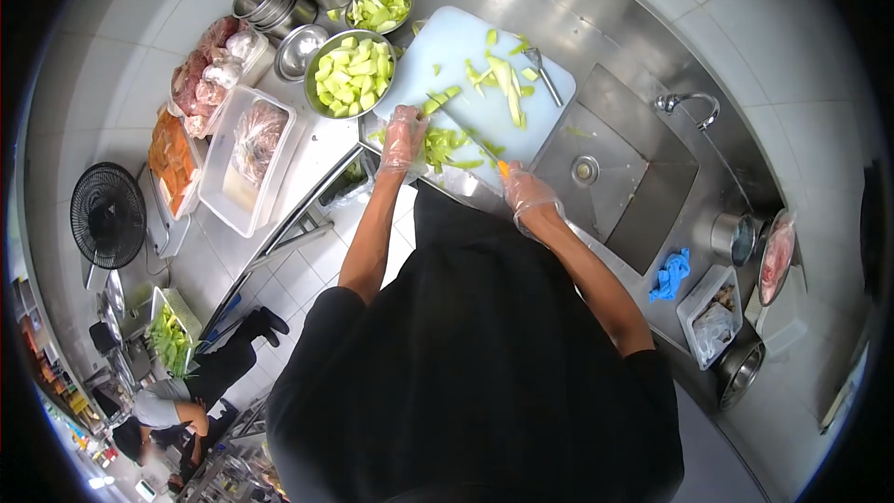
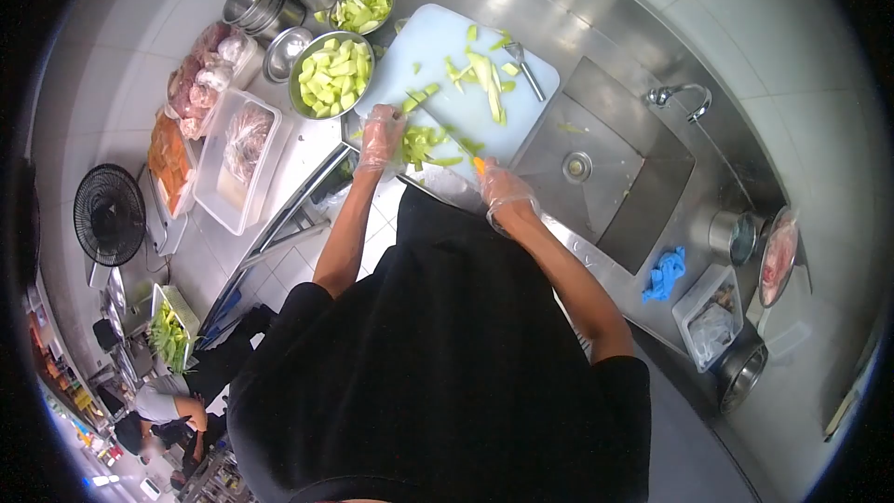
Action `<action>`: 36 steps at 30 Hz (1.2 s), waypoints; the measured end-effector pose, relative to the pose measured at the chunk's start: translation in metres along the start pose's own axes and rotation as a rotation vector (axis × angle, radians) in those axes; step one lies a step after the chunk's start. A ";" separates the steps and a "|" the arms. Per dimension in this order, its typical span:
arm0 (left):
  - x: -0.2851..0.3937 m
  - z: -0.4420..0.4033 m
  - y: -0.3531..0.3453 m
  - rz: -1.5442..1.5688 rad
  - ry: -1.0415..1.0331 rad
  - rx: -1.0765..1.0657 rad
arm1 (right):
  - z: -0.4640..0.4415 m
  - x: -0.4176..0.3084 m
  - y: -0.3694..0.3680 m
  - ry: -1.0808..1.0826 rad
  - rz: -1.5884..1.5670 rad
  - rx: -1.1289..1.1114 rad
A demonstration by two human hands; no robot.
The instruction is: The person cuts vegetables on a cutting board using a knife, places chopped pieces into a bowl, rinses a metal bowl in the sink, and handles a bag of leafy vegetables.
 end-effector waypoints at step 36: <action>-0.022 -0.015 -0.012 -0.089 0.100 0.121 | 0.051 0.016 0.068 0.040 -0.033 -0.069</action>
Point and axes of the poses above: each hand's wrist, its own z-axis away from the middle knuckle, its own y-axis out of the back of the hand, x = y × z, the point moved 2 cm from there along -z, towards the middle knuckle, and after that the axes turned 12 degrees about z, right-handed, at the moved point
